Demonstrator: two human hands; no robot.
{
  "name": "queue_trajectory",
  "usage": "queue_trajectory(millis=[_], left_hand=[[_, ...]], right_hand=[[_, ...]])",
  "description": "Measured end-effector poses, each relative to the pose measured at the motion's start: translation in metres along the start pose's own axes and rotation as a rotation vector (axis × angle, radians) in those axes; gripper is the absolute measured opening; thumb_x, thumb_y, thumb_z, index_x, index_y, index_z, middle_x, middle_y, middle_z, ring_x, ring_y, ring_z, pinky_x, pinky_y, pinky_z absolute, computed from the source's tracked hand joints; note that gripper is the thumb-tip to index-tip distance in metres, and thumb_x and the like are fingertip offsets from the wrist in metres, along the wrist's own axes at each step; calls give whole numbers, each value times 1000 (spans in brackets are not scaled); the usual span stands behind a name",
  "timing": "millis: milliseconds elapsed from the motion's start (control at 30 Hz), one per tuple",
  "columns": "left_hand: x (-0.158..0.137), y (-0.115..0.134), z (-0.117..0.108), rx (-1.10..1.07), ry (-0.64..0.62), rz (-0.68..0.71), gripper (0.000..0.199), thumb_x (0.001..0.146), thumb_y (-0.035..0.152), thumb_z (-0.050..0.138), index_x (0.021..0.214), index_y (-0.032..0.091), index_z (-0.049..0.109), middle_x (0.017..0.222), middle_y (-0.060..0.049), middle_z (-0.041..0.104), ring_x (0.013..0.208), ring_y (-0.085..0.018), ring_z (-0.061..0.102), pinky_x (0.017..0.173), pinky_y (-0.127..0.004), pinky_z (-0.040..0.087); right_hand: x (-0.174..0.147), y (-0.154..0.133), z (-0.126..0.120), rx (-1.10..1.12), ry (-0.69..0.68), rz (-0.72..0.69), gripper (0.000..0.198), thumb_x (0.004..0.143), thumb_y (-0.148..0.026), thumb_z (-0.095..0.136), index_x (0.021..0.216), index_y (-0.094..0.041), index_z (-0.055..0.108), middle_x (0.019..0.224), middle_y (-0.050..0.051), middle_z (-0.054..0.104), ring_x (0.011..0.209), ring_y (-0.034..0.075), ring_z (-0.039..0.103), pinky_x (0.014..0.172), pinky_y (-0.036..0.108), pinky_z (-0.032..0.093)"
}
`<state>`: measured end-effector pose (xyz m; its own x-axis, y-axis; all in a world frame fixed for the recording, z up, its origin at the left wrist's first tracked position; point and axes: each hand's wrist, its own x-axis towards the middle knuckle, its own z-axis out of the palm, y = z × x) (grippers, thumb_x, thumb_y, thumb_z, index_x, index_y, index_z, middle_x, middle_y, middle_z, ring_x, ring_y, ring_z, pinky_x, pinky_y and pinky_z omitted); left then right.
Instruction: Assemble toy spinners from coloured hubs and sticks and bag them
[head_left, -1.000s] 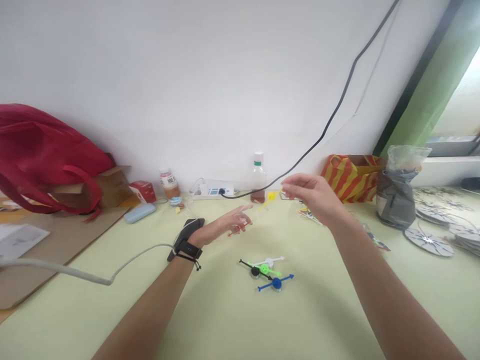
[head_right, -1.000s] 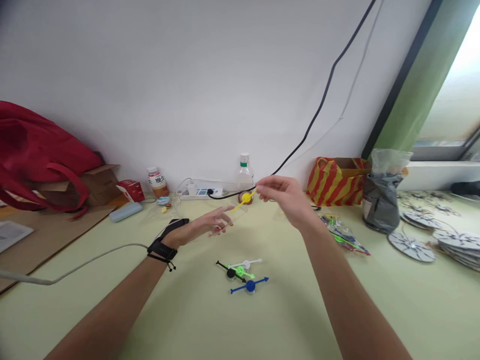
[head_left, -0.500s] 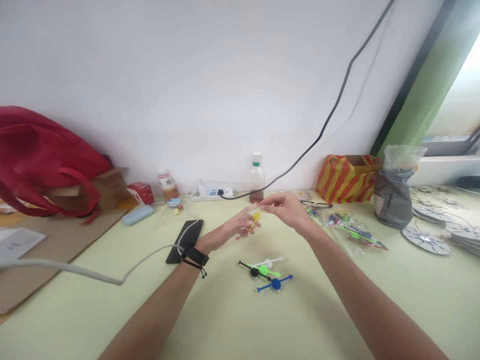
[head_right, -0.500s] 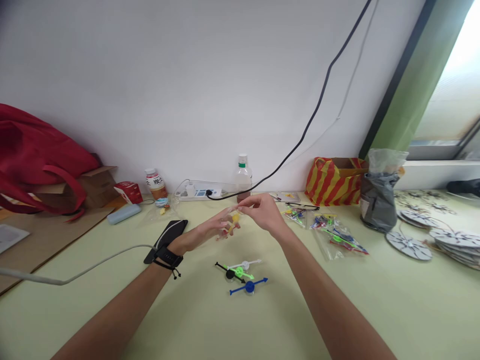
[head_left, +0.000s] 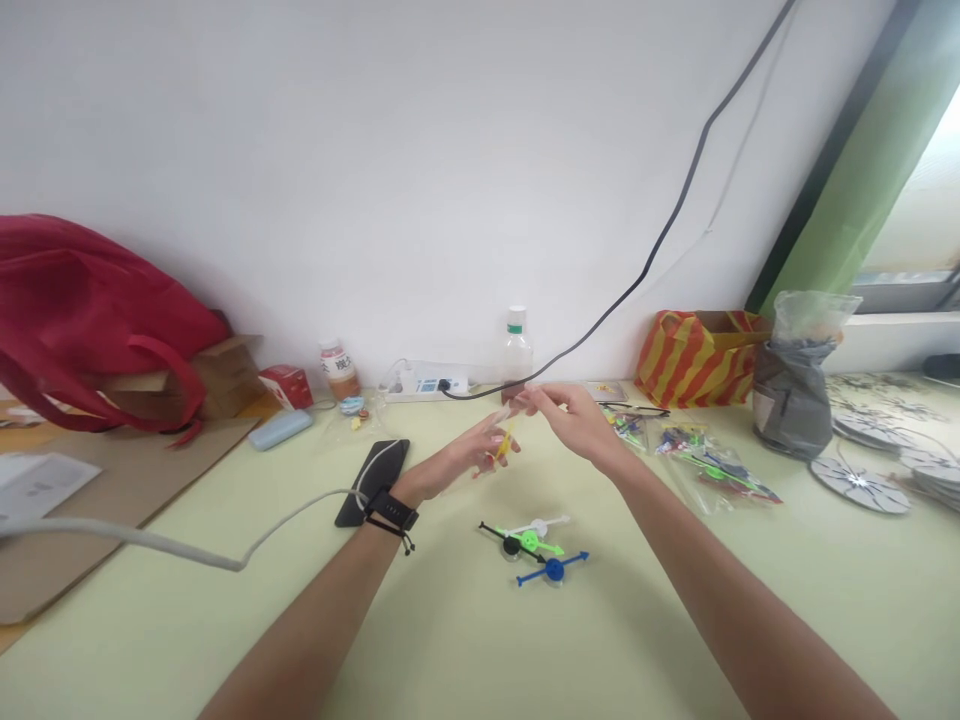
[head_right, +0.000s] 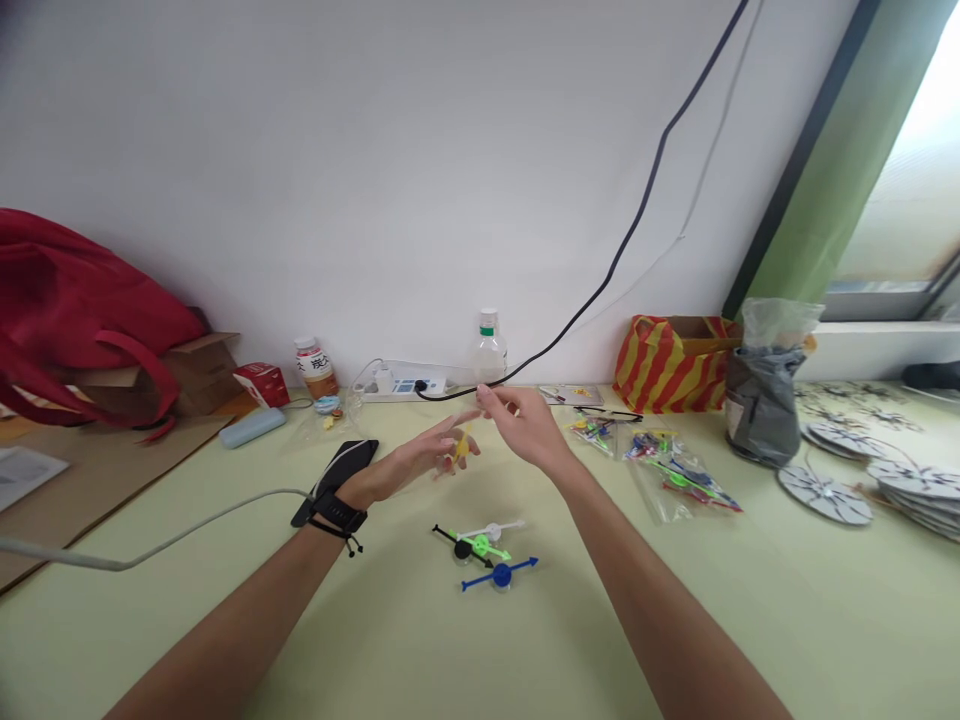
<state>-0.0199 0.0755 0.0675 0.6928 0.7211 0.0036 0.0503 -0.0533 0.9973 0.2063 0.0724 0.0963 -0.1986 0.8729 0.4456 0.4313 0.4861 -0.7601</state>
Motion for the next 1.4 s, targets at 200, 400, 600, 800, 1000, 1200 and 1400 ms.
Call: queue_trajectory(millis=[200,400,600,800,1000,1200,1400], left_hand=[[-2,2,0,-47,-8,2,66,101,50,51,160,32,28,123,-12,62,99,-23,60,73,-32,40],[-1,-4,0,-254,-106,-89,75,99,74,26,153,24,41,116,-15,67,90,-25,63,72,-33,40],[4,-16,-1,-233,64,-94,51,95,56,61,124,15,65,79,-6,64,68,-16,57,58,-26,38],[15,-37,-10,13,595,126,63,77,47,84,127,20,58,111,-11,70,92,-20,69,74,-28,53],[15,-58,-12,197,432,92,66,68,39,91,123,16,63,115,-15,72,93,-24,72,89,-42,57],[14,-66,-9,246,347,184,72,70,36,91,132,17,61,119,-14,73,106,-28,70,100,-45,53],[16,-78,-6,190,405,178,58,74,40,88,123,15,68,112,-13,75,99,-27,72,94,-42,55]], right_hand=[[-3,-6,-23,-51,-212,-71,24,88,-41,67,100,-23,76,78,0,69,58,13,47,55,27,38],[-4,-8,-20,163,-209,-126,7,87,-28,63,87,-20,62,81,0,63,72,15,57,67,28,47],[-1,12,-13,-70,-17,-73,28,86,-29,61,113,-22,57,110,6,65,75,15,62,66,29,49],[-9,37,-15,-346,-494,75,6,84,-21,65,80,-21,70,86,5,73,73,18,63,64,28,45],[-19,24,7,-286,-857,52,9,76,-28,79,83,-22,77,86,3,73,71,18,64,60,26,44],[-24,10,29,-286,-935,-9,15,82,-23,73,96,-22,77,90,3,73,71,15,63,62,23,44],[-29,12,40,-292,-1014,6,16,76,-8,66,84,-19,75,82,1,71,68,14,60,58,22,41]])
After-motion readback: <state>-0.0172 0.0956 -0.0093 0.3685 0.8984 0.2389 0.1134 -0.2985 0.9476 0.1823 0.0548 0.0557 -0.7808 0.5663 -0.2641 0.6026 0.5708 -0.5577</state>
